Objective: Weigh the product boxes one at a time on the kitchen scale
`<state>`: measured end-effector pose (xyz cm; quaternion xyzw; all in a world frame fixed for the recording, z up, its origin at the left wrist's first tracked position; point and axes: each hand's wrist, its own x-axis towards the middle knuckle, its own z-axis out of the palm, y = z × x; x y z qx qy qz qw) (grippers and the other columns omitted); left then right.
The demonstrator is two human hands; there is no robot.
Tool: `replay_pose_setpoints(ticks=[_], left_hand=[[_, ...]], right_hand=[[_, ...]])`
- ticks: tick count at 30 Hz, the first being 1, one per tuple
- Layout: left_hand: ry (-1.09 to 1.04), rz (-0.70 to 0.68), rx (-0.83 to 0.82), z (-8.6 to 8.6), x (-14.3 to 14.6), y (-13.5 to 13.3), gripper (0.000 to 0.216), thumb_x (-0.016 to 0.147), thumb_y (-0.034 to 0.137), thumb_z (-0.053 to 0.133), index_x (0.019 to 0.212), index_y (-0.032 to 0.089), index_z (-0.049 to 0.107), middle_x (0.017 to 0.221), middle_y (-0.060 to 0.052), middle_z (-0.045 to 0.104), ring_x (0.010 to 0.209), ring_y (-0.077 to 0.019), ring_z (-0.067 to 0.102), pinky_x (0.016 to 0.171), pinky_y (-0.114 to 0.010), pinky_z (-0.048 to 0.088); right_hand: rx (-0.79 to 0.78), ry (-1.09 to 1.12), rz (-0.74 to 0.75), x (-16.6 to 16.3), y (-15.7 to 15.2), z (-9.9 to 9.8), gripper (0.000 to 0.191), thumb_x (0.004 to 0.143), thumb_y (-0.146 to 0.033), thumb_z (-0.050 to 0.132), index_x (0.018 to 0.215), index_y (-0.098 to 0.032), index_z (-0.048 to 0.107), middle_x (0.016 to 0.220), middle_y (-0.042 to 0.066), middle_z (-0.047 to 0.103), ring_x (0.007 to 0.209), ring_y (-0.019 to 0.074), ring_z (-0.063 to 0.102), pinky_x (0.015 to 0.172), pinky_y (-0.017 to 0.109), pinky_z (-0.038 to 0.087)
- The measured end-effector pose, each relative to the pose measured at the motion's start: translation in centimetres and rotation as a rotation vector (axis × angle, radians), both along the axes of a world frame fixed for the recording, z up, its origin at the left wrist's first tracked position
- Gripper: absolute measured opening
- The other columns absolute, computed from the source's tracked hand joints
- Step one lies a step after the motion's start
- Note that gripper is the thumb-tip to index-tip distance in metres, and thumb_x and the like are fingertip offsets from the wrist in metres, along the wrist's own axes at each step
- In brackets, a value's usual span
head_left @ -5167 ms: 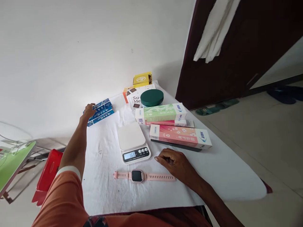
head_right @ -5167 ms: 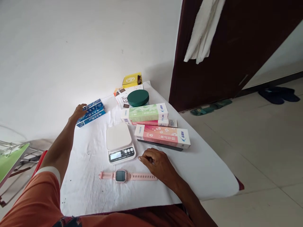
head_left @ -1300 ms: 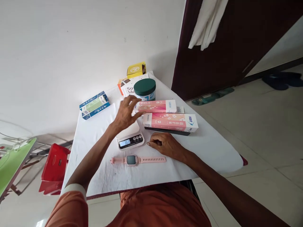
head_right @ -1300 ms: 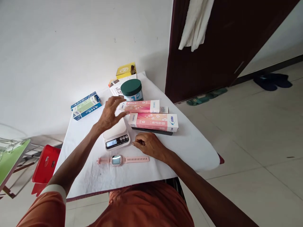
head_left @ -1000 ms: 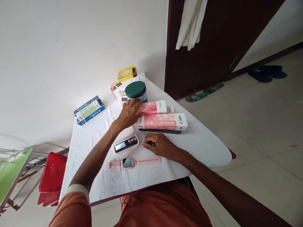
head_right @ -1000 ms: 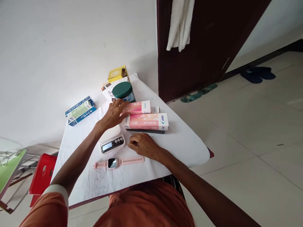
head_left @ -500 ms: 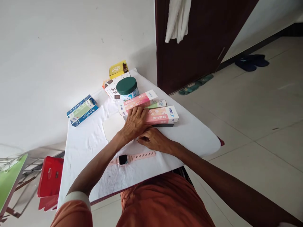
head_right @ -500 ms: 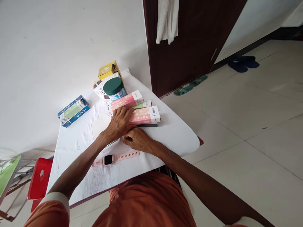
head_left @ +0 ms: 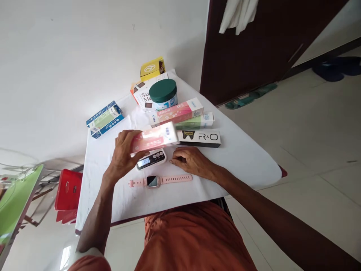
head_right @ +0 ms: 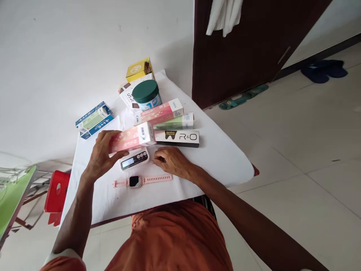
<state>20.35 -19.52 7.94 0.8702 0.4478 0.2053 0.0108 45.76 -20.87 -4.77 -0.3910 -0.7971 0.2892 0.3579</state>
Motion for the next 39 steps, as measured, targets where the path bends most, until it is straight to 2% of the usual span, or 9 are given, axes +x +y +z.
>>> replay_pose_setpoints(ticks=[3,5,11,14,18,23,30,35,39], left_hand=[[0.027,0.1,-0.054,-1.0,-3.4,-0.8,0.053,0.09,0.054,0.071,0.133,0.026,0.055,0.125,-0.01,0.062,0.114,-0.029,0.058,0.097,-0.045,0.049],[0.048,0.124,-0.1,-2.1,-4.5,-1.0,0.053,0.09,0.055,0.07,0.131,0.024,0.056,0.124,-0.011,0.062,0.113,-0.0292,0.058,0.097,-0.046,0.049],[0.057,0.144,-0.163,-4.8,-4.6,-0.1,0.052,0.093,0.055,0.066,0.134,0.024,0.057,0.124,-0.012,0.062,0.116,-0.0305,0.057,0.097,-0.048,0.046],[0.074,0.161,-0.191,-4.6,-4.7,0.1,0.059,0.092,0.056,0.066,0.14,0.024,0.054,0.128,-0.013,0.061,0.119,-0.0319,0.055,0.099,-0.05,0.046],[-0.002,0.194,-0.197,-3.2,-5.4,-0.4,0.08,0.086,0.061,0.073,0.152,0.028,0.043,0.141,-0.014,0.054,0.132,-0.0335,0.05,0.107,-0.053,0.044],[-0.099,0.267,-0.155,-1.6,-6.2,-1.2,0.082,0.083,0.059,0.077,0.152,0.029,0.043,0.148,-0.013,0.051,0.139,-0.0317,0.047,0.115,-0.051,0.041],[-0.01,0.226,-0.2,-2.6,-5.1,-0.7,0.079,0.086,0.057,0.075,0.151,0.026,0.043,0.149,-0.014,0.051,0.139,-0.0329,0.046,0.114,-0.053,0.039],[0.046,0.176,-0.269,-3.6,-4.1,0.4,0.052,0.093,0.051,0.068,0.133,0.02,0.058,0.126,-0.012,0.064,0.12,-0.0296,0.056,0.107,-0.049,0.041],[-0.232,0.272,-0.37,-3.0,-4.6,-0.2,0.055,0.086,0.054,0.075,0.125,0.018,0.062,0.116,-0.009,0.067,0.103,-0.0243,0.061,0.092,-0.039,0.048]], right_hand=[[-0.023,0.013,0.004,0.0,0.0,0.0,0.027,0.095,-0.033,0.059,0.071,-0.02,0.063,0.067,0.001,0.062,0.062,0.0136,0.053,0.062,0.027,0.038],[-0.031,0.015,0.003,0.0,0.0,0.2,0.031,0.096,-0.035,0.057,0.068,-0.021,0.06,0.064,0.0,0.059,0.059,0.013,0.051,0.06,0.027,0.037],[-0.07,0.02,-0.002,-0.1,-0.2,0.7,0.035,0.096,-0.041,0.057,0.067,-0.022,0.057,0.063,-0.001,0.055,0.058,0.0131,0.049,0.058,0.027,0.037],[-0.074,0.027,0.007,0.0,-0.2,0.8,0.035,0.097,-0.042,0.056,0.069,-0.021,0.059,0.065,-0.001,0.057,0.059,0.0133,0.051,0.06,0.028,0.039],[-0.072,0.023,0.014,-0.1,-0.2,0.7,0.035,0.097,-0.042,0.055,0.069,-0.021,0.059,0.065,0.0,0.057,0.059,0.0132,0.05,0.059,0.027,0.039],[-0.071,0.033,0.013,-0.1,-0.2,0.5,0.034,0.096,-0.039,0.058,0.068,-0.021,0.056,0.063,-0.002,0.053,0.057,0.012,0.047,0.057,0.026,0.036],[-0.06,0.029,0.019,-0.1,-0.1,0.3,0.034,0.097,-0.04,0.057,0.068,-0.021,0.057,0.062,-0.002,0.053,0.057,0.0118,0.047,0.056,0.026,0.036],[-0.059,0.03,0.01,-0.1,-0.1,0.5,0.033,0.097,-0.039,0.057,0.069,-0.02,0.059,0.064,-0.002,0.054,0.057,0.0118,0.048,0.057,0.026,0.037],[-0.078,0.032,0.018,0.0,-0.2,0.8,0.033,0.097,-0.038,0.056,0.069,-0.02,0.059,0.065,-0.001,0.056,0.059,0.0122,0.05,0.058,0.026,0.038]])
